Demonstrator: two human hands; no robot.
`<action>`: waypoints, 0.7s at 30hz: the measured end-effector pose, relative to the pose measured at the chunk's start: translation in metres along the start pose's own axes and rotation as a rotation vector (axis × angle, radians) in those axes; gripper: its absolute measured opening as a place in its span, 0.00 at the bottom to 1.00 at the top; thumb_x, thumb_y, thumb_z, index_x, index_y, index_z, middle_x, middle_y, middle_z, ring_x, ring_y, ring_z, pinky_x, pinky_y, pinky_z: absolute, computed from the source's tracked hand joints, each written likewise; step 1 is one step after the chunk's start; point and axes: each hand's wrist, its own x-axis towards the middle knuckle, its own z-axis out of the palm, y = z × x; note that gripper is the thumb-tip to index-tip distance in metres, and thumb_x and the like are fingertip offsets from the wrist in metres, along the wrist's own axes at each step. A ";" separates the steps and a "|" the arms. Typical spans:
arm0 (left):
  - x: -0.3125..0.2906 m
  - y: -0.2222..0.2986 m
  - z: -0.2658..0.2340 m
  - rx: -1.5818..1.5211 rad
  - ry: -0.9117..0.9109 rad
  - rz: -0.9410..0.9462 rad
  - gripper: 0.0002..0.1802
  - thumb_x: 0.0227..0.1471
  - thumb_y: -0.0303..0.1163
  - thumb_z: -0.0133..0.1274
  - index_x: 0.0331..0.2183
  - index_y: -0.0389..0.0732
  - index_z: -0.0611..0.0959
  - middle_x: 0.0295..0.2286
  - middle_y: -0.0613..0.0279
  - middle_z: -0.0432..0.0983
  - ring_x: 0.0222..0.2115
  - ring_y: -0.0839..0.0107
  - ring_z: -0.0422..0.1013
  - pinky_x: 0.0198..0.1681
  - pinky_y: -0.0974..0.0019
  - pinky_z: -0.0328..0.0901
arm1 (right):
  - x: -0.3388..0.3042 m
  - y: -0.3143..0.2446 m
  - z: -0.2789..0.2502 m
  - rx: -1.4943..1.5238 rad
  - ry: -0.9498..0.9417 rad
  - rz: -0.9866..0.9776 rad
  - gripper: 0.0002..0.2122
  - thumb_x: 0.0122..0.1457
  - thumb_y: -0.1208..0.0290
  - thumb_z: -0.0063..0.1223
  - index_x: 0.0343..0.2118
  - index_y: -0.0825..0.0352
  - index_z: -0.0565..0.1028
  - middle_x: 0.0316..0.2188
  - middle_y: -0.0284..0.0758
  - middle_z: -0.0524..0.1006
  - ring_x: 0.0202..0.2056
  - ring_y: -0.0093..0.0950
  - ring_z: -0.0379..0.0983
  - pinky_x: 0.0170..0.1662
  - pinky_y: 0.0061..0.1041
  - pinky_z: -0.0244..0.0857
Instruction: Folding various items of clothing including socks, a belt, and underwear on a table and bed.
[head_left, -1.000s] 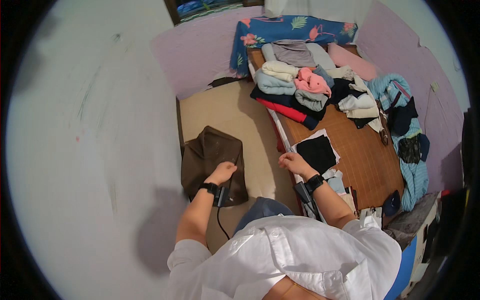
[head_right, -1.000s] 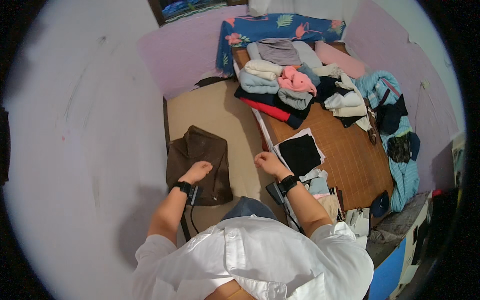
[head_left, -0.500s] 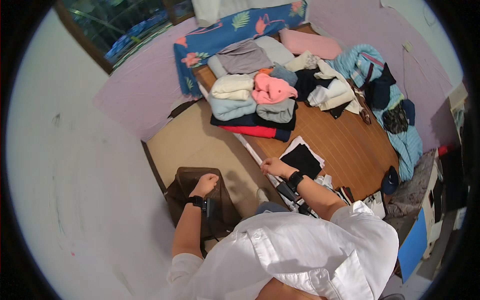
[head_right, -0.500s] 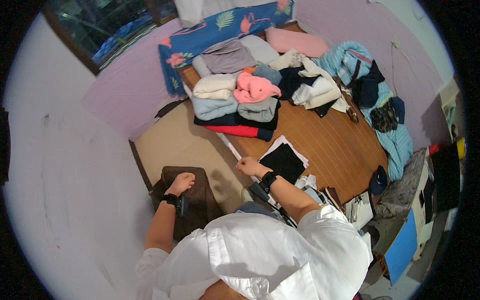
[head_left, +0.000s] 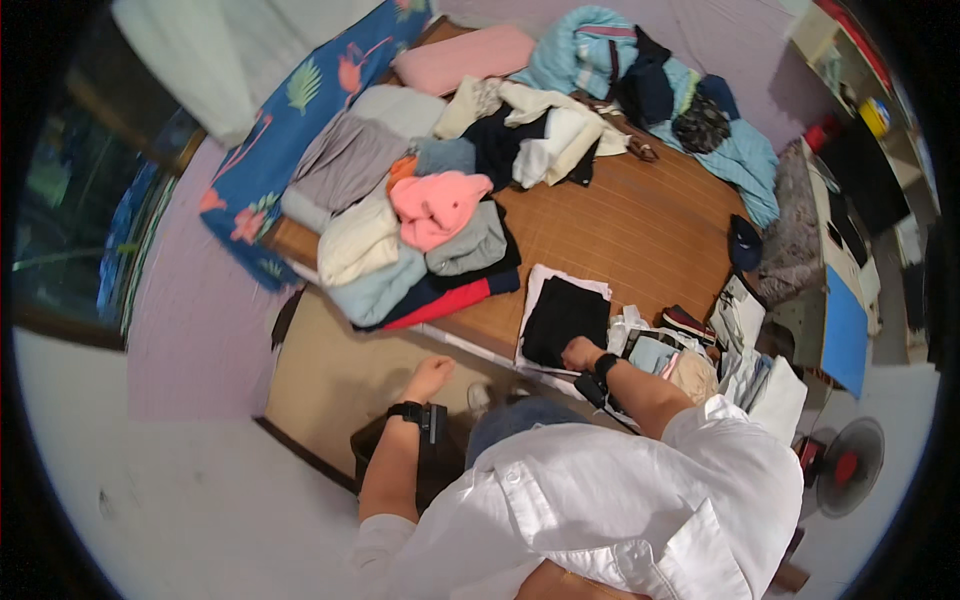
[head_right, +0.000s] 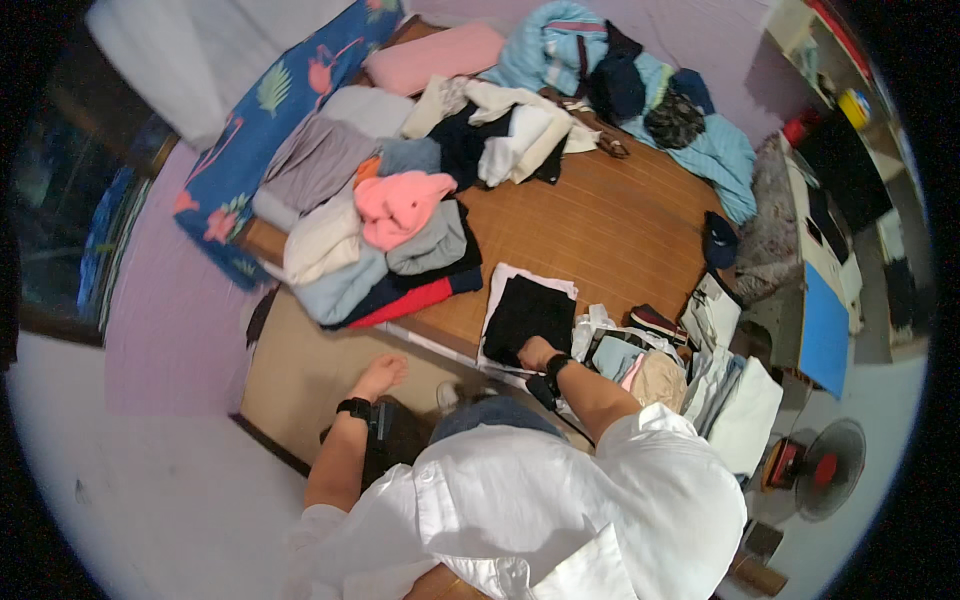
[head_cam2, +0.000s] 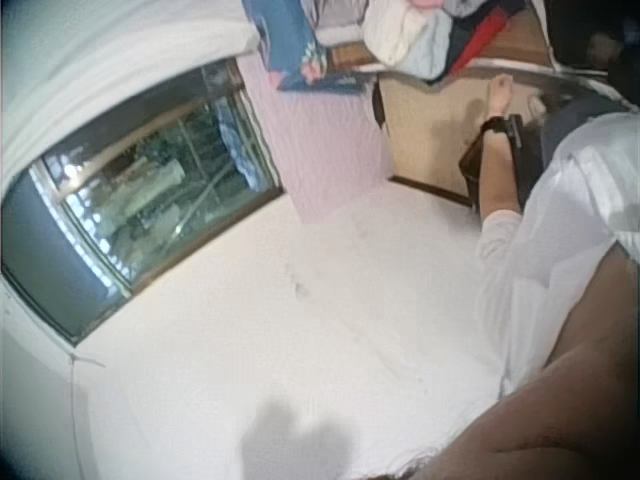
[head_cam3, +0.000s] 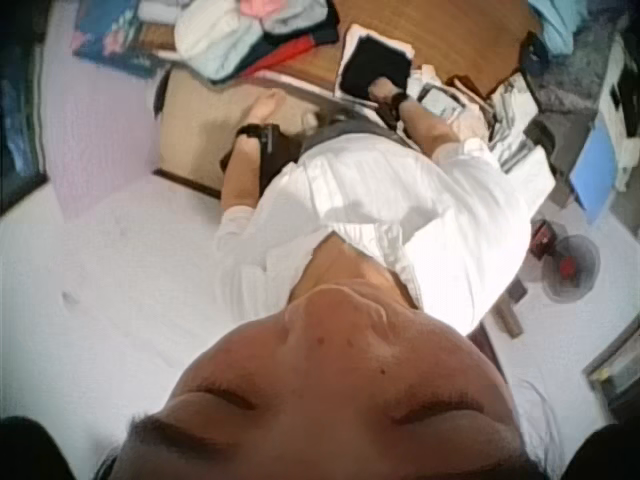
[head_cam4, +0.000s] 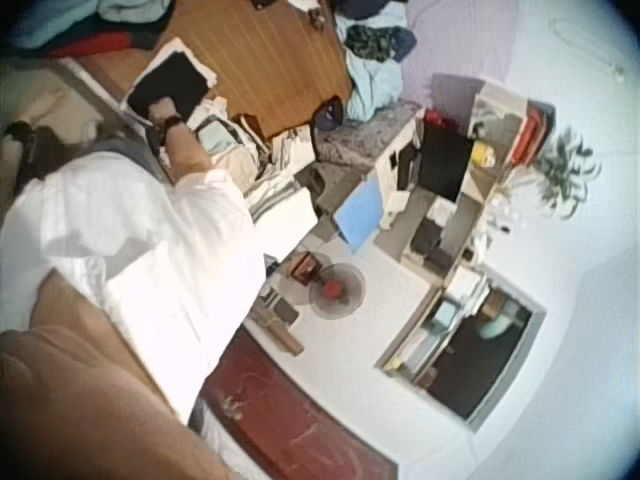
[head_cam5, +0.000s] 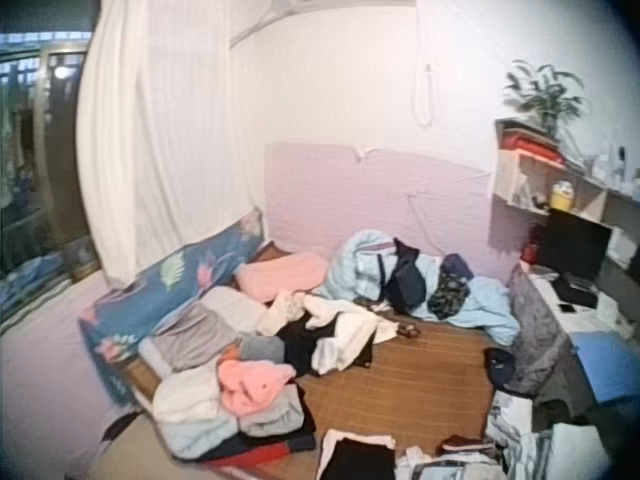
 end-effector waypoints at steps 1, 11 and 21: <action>0.011 0.004 -0.001 0.017 -0.035 0.000 0.13 0.52 0.36 0.45 0.36 0.37 0.74 0.28 0.65 0.71 0.31 0.76 0.68 0.34 0.73 0.63 | -0.007 0.012 0.023 0.509 0.045 0.297 0.09 0.44 0.65 0.52 0.22 0.66 0.76 0.23 0.39 0.75 0.23 0.37 0.71 0.27 0.32 0.65; 0.099 0.024 0.049 0.273 -0.333 -0.176 0.13 0.47 0.34 0.49 0.34 0.37 0.74 0.29 0.64 0.71 0.30 0.75 0.68 0.32 0.73 0.64 | -0.041 0.035 0.100 0.475 0.272 0.384 0.09 0.47 0.71 0.46 0.24 0.72 0.74 0.18 0.37 0.75 0.20 0.26 0.73 0.23 0.24 0.67; 0.194 -0.025 0.177 0.468 -0.048 -0.101 0.40 0.30 0.47 0.63 0.38 0.23 0.70 0.36 0.40 0.70 0.40 0.53 0.67 0.43 0.61 0.61 | -0.090 0.077 0.087 0.959 0.366 0.587 0.11 0.48 0.68 0.47 0.28 0.71 0.74 0.23 0.39 0.76 0.24 0.30 0.73 0.29 0.26 0.66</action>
